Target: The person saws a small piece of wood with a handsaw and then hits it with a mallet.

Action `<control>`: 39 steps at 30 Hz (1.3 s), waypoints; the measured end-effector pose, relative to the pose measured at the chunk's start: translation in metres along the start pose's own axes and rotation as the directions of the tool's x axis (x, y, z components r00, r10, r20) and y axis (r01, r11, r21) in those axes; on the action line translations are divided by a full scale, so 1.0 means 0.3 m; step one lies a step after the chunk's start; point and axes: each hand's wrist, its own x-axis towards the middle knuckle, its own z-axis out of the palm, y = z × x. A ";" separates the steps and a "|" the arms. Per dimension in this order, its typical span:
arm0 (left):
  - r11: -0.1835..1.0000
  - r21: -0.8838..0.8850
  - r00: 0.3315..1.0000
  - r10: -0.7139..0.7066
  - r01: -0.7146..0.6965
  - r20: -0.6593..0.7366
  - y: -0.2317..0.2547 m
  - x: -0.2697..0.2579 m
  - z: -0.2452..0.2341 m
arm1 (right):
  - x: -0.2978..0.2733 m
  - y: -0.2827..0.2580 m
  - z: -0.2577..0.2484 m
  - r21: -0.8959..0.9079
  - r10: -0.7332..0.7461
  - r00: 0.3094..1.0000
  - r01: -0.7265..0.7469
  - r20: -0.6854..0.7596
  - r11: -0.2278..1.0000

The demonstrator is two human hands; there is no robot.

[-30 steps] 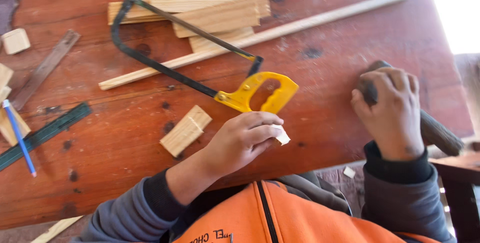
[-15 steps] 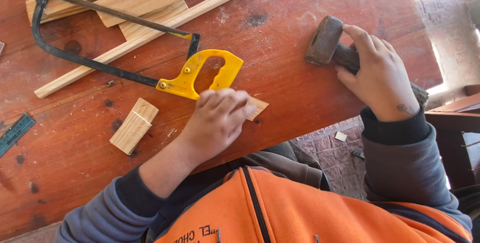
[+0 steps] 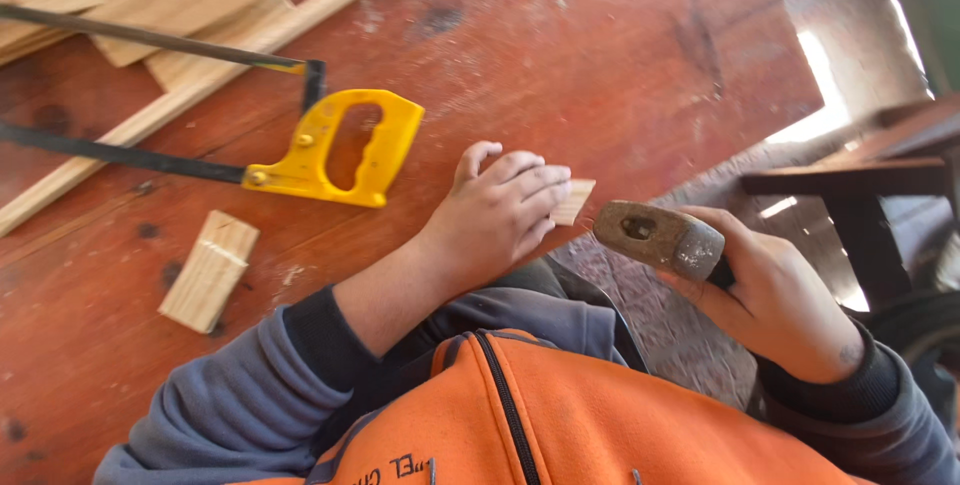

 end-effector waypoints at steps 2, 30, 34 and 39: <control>0.999 -0.040 1.000 0.026 -0.027 -0.009 0.010 0.034 0.040 | -0.055 0.045 0.013 -0.067 0.058 0.998 -0.059 -0.017 0.996; 0.997 -0.075 0.998 0.010 -0.015 -0.066 0.040 0.059 0.076 | -0.080 0.082 0.065 -0.130 -0.036 0.989 0.017 -0.145 0.991; 0.999 -0.053 0.998 0.009 -0.012 -0.060 0.043 0.062 0.070 | -0.048 0.093 0.089 -0.145 -0.056 0.990 0.038 -0.126 0.989; 1.000 -0.025 0.999 -0.008 0.007 -0.052 0.047 0.058 0.070 | -0.041 0.112 0.106 -0.205 -0.119 0.992 0.109 -0.037 0.973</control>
